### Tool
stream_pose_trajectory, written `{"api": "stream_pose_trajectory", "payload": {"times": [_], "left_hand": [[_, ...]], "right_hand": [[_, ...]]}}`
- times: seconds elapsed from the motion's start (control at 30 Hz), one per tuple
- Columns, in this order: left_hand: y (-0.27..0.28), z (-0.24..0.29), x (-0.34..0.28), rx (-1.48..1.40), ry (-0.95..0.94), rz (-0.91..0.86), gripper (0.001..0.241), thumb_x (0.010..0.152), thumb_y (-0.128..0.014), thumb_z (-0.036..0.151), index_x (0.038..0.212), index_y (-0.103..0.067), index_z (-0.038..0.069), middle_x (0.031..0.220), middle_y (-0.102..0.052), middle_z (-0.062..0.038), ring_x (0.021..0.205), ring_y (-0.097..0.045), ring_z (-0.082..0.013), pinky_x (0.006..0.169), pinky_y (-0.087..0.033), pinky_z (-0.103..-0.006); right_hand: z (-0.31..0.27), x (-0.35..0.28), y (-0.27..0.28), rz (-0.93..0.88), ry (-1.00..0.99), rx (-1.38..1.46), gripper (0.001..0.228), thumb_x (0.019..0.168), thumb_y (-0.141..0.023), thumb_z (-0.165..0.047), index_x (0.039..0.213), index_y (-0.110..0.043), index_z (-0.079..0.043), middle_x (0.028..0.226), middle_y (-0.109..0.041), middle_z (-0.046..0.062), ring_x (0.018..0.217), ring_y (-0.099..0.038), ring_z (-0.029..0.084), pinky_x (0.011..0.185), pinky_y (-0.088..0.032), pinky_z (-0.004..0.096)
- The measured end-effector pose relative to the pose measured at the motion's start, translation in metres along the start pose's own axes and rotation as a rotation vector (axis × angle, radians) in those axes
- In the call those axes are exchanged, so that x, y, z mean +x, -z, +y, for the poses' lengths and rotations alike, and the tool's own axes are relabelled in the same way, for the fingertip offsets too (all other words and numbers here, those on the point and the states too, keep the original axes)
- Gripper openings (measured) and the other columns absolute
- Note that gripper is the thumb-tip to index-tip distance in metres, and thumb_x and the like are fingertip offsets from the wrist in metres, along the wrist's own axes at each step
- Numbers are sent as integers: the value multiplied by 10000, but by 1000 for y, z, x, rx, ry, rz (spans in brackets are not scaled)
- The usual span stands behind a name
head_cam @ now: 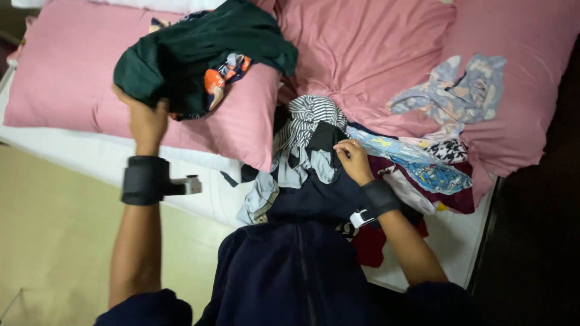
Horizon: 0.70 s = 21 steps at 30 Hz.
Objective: The person folds various pieces of clothing on a bed. They pick up items one by one, including a green shirt, a striped shirt, and a patterned cloth, and fold them into smaller bundles before placing them on the bed.
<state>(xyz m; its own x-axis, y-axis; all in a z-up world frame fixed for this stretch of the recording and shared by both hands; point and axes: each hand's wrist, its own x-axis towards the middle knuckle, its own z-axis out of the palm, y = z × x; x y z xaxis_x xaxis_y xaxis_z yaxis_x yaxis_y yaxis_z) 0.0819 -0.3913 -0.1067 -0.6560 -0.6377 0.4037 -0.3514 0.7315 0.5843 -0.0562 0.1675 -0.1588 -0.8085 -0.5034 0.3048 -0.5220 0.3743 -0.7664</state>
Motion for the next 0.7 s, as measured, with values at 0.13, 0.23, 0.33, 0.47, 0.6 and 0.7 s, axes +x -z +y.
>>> {"api": "stream_pose_trajectory", "payload": {"times": [0.13,0.23,0.33,0.47,0.6,0.7], "left_hand": [[-14,40,-37,-387,372,-181,1121,971,-685,170,1553,248,-49,1087,-738,-204,764,-729,-296,668,-595,-381],[-77,-7,-61,-553,344,-293,629,1108,-688,231,1498,-329,-108,1076,-738,-147,788,-715,-228,681,-582,-353],[-85,22,-82,-552,278,-210,775,936,-754,224,1472,-272,-61,1096,-689,-224,847,-700,-296,710,-573,-397],[-85,53,-117,-71,138,-211,653,928,-786,314,1380,-472,-36,1392,-517,-289,1128,-607,-441,924,-515,-480],[-95,70,-153,-51,-38,-146,587,974,-742,222,1462,-520,-18,1503,-431,-331,1367,-458,-491,1124,-414,-487],[-84,105,-184,-180,17,-40,580,965,-689,132,1480,-483,-37,1550,-399,-324,1436,-405,-478,1185,-358,-485]], "right_hand": [[76,-16,-38,9,-95,-45,87,912,-710,-30,992,-738,-54,1026,-705,82,893,-668,224,725,-520,324],[104,-35,-50,46,-215,5,178,874,-707,-9,1033,-750,-77,1043,-681,101,910,-687,215,824,-557,318],[116,-52,-58,36,-224,54,213,868,-711,6,1064,-732,-76,1147,-619,148,987,-665,235,867,-569,322],[126,-79,-62,-48,-306,-90,249,860,-738,-42,1096,-745,-122,1277,-583,202,1148,-601,345,968,-521,381],[127,-91,-66,-153,-291,-146,365,851,-769,-109,1209,-732,-173,1563,-284,353,1424,-349,503,1154,-379,446],[125,-93,-72,-312,-381,-150,454,813,-774,-166,1260,-695,-169,1623,-37,373,1463,-267,490,1151,-357,425]]}}
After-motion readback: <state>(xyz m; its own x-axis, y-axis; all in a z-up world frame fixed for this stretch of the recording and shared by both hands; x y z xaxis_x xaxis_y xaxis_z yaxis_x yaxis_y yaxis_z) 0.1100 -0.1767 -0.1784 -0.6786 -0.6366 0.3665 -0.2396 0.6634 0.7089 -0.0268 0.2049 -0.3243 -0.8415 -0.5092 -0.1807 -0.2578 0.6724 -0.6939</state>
